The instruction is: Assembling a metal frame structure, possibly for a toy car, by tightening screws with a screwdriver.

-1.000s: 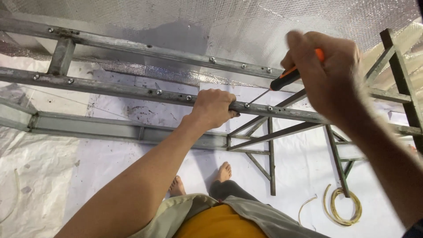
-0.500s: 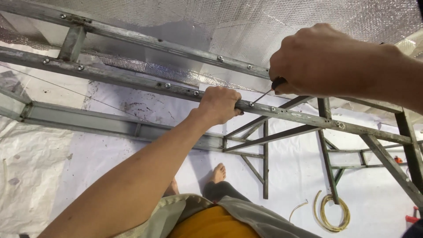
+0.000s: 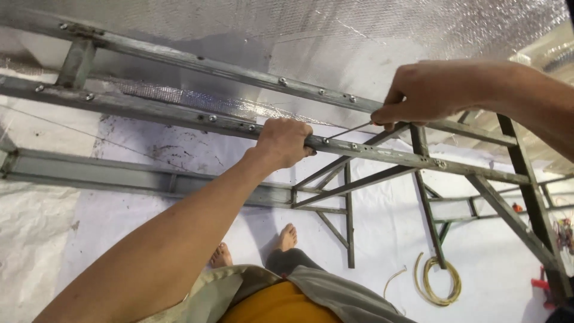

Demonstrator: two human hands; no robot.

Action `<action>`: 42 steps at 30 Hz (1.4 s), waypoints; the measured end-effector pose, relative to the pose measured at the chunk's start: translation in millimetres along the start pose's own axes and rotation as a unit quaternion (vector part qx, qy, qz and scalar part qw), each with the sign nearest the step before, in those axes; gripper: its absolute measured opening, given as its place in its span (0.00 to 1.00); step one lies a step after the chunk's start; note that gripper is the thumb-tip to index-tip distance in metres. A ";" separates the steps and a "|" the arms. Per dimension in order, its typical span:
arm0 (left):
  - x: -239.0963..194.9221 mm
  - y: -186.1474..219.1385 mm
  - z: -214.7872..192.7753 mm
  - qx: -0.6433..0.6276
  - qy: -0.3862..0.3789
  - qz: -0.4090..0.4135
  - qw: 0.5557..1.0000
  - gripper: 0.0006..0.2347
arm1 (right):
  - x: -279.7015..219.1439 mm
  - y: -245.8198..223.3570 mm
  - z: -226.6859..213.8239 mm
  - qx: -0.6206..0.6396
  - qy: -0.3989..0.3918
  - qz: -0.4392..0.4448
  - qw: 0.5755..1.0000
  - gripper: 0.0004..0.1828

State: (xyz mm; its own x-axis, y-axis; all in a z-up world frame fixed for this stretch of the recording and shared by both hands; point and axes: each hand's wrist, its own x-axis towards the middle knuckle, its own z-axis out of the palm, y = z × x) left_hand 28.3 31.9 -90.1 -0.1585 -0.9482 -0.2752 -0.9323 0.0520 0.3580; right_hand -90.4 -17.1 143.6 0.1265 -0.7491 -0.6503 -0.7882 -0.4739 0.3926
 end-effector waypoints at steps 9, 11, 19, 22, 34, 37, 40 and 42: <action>-7.0 -4.7 8.6 -0.042 0.093 0.039 0.994 0.14 | 33.0 1.9 44.1 -0.155 0.109 -0.141 0.972 0.13; 2.4 -6.9 12.0 -0.027 0.067 0.022 0.997 0.13 | 10.8 -5.3 18.3 -0.167 0.092 -0.088 0.978 0.16; 3.2 -5.7 10.3 -0.017 0.049 0.018 0.999 0.14 | 0.3 59.9 10.3 -0.231 0.070 0.015 0.970 0.15; 2.1 -3.7 7.1 -0.014 0.051 0.025 0.998 0.12 | -5.6 65.1 24.4 -0.142 0.093 0.022 0.985 0.15; 3.4 -5.5 10.4 0.011 0.052 0.005 0.999 0.14 | -4.5 62.8 43.4 -0.152 0.133 -0.021 0.979 0.16; 1.4 -3.2 7.7 0.011 0.033 -0.007 0.999 0.14 | -5.4 63.2 45.6 -0.170 0.137 -0.033 0.975 0.17; 0.3 -1.5 6.3 0.004 0.024 -0.017 1.000 0.14 | -8.6 61.9 45.5 -0.213 0.130 -0.029 0.968 0.20; 3.4 -3.9 10.7 0.012 0.040 -0.010 0.999 0.15 | -12.7 60.0 45.1 -0.220 0.136 -0.010 0.966 0.17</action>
State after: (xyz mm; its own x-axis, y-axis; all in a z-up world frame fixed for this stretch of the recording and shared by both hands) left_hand 27.9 31.8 -102.0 -0.1136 -0.9713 -0.2089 -0.9429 0.0392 0.3307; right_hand -166.5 -15.1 146.0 0.3394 -0.8037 -0.4888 -0.4591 -0.5951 0.6596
